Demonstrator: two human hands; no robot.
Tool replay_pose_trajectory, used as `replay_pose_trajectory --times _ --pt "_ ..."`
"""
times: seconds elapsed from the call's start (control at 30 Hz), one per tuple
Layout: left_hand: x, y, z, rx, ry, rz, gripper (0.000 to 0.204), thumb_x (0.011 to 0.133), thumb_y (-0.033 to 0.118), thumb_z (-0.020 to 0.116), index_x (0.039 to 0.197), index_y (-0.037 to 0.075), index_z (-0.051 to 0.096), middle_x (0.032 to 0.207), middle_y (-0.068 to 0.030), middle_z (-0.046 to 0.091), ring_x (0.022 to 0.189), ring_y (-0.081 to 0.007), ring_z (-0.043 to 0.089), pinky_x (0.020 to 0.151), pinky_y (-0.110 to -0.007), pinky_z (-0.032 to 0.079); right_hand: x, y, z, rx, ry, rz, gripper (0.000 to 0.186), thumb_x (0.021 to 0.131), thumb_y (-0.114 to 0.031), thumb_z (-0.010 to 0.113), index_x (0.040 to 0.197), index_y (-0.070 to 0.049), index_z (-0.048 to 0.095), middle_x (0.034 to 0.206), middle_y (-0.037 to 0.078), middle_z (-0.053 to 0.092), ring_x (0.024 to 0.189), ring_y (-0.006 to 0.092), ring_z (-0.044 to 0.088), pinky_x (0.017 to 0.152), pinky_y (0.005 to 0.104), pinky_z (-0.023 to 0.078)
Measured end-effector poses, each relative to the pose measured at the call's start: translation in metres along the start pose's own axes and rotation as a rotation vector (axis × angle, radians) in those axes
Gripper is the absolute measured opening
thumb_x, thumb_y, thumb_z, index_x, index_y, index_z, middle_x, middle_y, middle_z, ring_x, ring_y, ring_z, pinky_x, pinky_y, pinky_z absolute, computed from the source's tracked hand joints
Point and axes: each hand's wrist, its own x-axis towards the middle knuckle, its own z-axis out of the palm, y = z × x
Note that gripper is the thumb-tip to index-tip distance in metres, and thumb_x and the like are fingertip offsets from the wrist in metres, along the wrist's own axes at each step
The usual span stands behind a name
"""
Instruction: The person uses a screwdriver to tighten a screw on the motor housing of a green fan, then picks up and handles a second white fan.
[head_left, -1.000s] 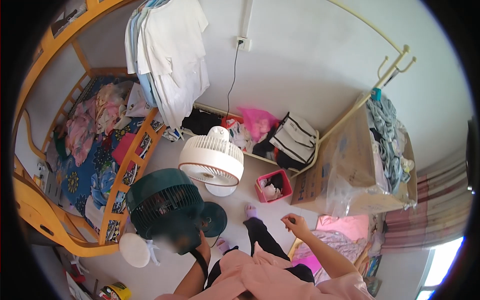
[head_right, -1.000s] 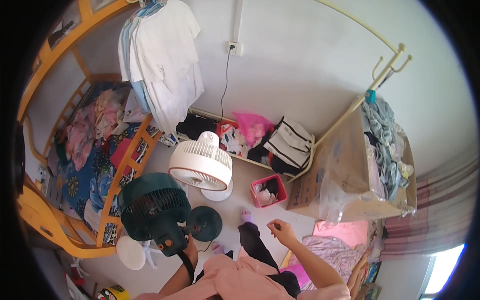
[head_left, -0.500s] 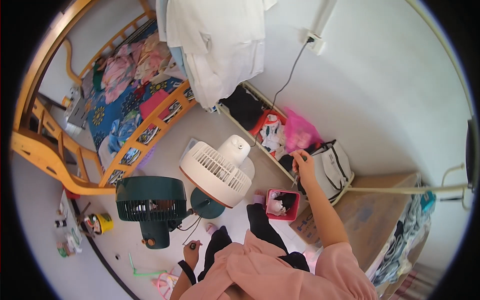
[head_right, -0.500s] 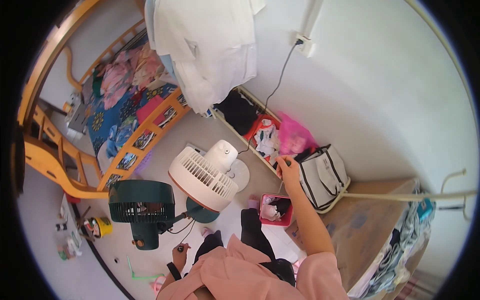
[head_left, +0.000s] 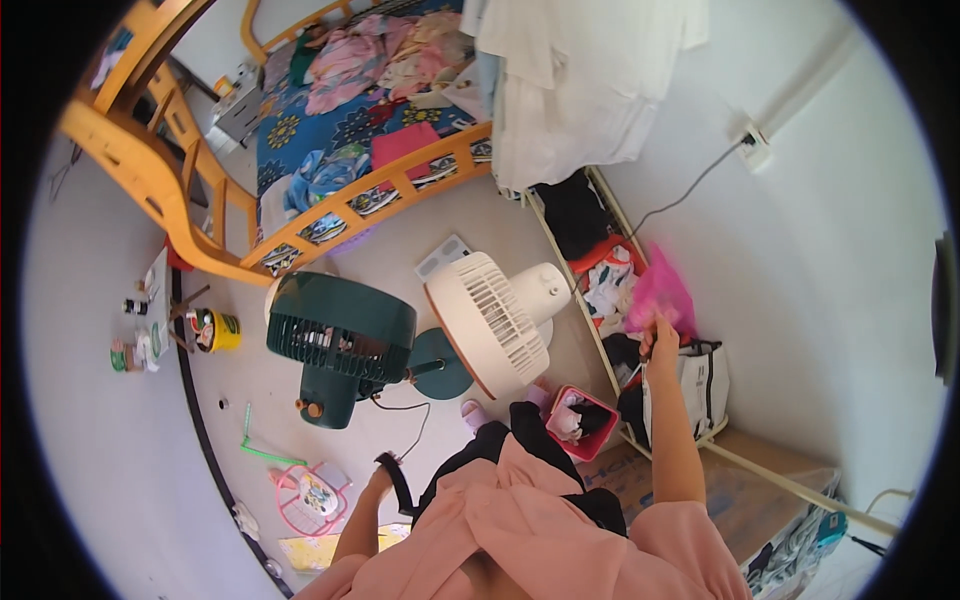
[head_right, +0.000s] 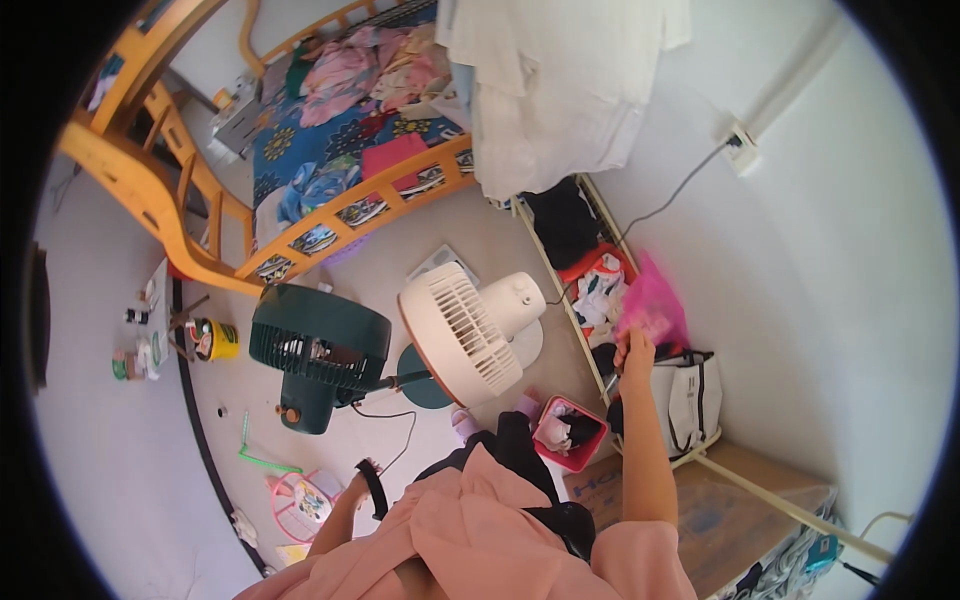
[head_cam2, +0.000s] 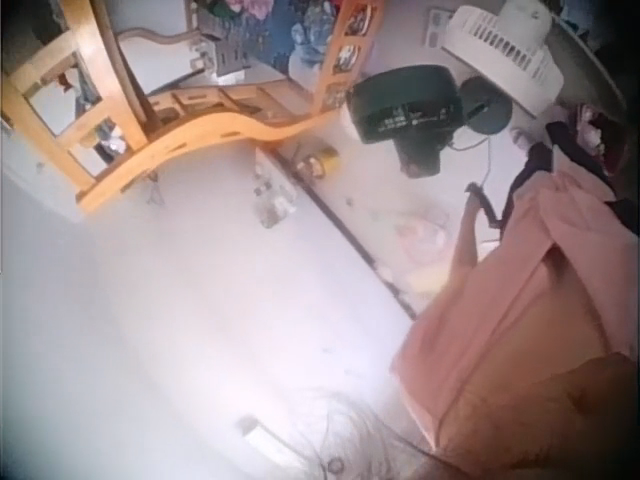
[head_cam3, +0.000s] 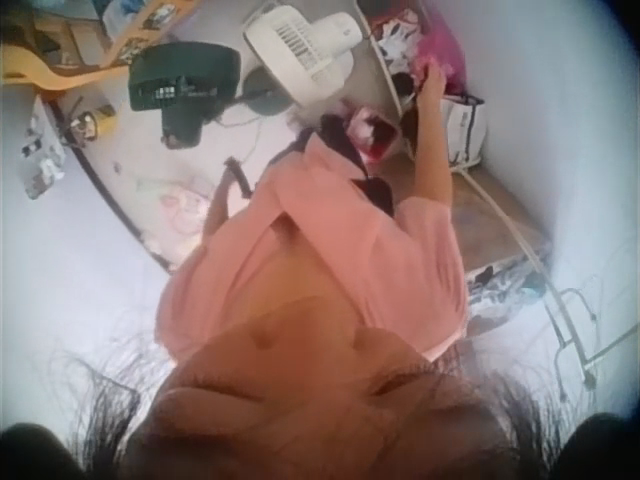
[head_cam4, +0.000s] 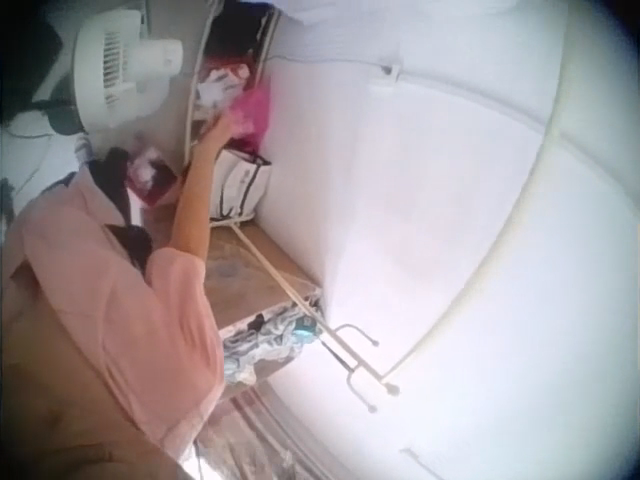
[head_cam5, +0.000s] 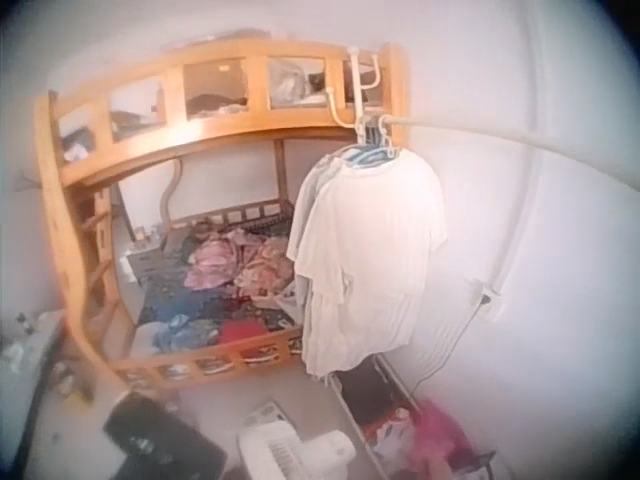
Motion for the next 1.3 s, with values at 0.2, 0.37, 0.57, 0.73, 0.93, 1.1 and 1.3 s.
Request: replay_pose_trajectory --times 0.2,0.37,0.57,0.73,0.93,1.1,1.3 --pt "-0.010 -0.050 -0.034 0.218 0.179 -0.356 0.057 0.093 0.056 0.041 0.107 0.007 0.068 0.099 -0.0186 0.069 0.099 -0.0341 0.065 0.083 -0.044 0.051 -0.009 -0.013 -0.011 -0.049 0.065 -0.059 0.029 0.094 -0.030 0.052 0.073 -0.010 0.051 0.053 -0.002 0.039 0.042 0.0094 0.037 0.038 0.0241 0.028" --pt "-0.003 -0.076 -0.052 0.200 0.316 -0.351 0.054 0.094 0.053 0.044 0.100 0.004 0.066 0.103 -0.0191 0.068 0.101 -0.0373 0.064 0.085 -0.048 0.050 -0.024 -0.034 -0.013 -0.038 0.067 -0.114 0.024 0.094 -0.026 0.054 0.078 -0.009 0.052 0.055 -0.001 0.039 0.045 0.0104 0.036 0.043 0.0266 0.031" --pt "0.022 -0.005 -0.029 -0.120 0.351 0.197 0.036 0.093 0.036 0.051 0.103 0.004 0.065 0.095 -0.0223 0.068 0.092 -0.0405 0.064 0.079 -0.046 0.050 -0.058 -0.040 -0.009 -0.096 0.085 -0.144 0.022 0.090 -0.022 0.060 0.076 -0.009 0.051 0.055 -0.002 0.038 0.044 0.0097 0.037 0.042 0.0259 0.032" --pt "0.006 0.079 -0.018 -0.196 0.107 0.376 0.026 0.091 0.027 0.059 0.094 0.002 0.066 0.074 -0.0152 0.066 0.067 -0.0249 0.063 0.062 -0.035 0.048 -0.077 -0.045 -0.010 -0.149 0.126 -0.180 0.022 0.090 -0.023 0.061 0.077 -0.009 0.051 0.054 -0.003 0.034 0.044 0.0087 0.035 0.041 0.0250 0.029" --pt "-0.011 0.112 -0.011 -0.369 0.234 0.462 0.026 0.093 0.026 0.058 0.087 0.001 0.065 0.059 -0.0079 0.057 0.054 -0.0174 0.052 0.052 -0.033 0.040 -0.054 -0.057 -0.005 -0.174 0.100 -0.171 0.016 0.089 -0.019 0.063 0.081 -0.009 0.053 0.054 -0.003 0.036 0.044 0.0084 0.036 0.042 0.0241 0.028" --pt "-0.018 0.108 -0.010 -0.429 0.268 0.313 0.024 0.094 0.023 0.057 0.087 0.001 0.064 0.059 -0.0036 0.052 0.051 -0.0111 0.044 0.048 -0.028 0.035 0.002 -0.051 -0.006 -0.122 0.063 -0.132 0.012 0.088 -0.016 0.065 0.086 -0.008 0.057 0.056 -0.003 0.043 0.041 0.0080 0.039 0.037 0.0241 0.027" --pt "-0.051 0.132 0.001 -0.559 0.290 0.277 0.021 0.095 0.022 0.056 0.086 0.005 0.064 0.055 0.0055 0.039 0.049 -0.0034 0.032 0.044 -0.025 0.023 0.089 -0.080 0.009 -0.172 0.061 -0.142 0.016 0.088 -0.021 0.061 0.089 -0.005 0.063 0.068 0.003 0.054 0.040 0.0090 0.041 0.033 0.0242 0.029"
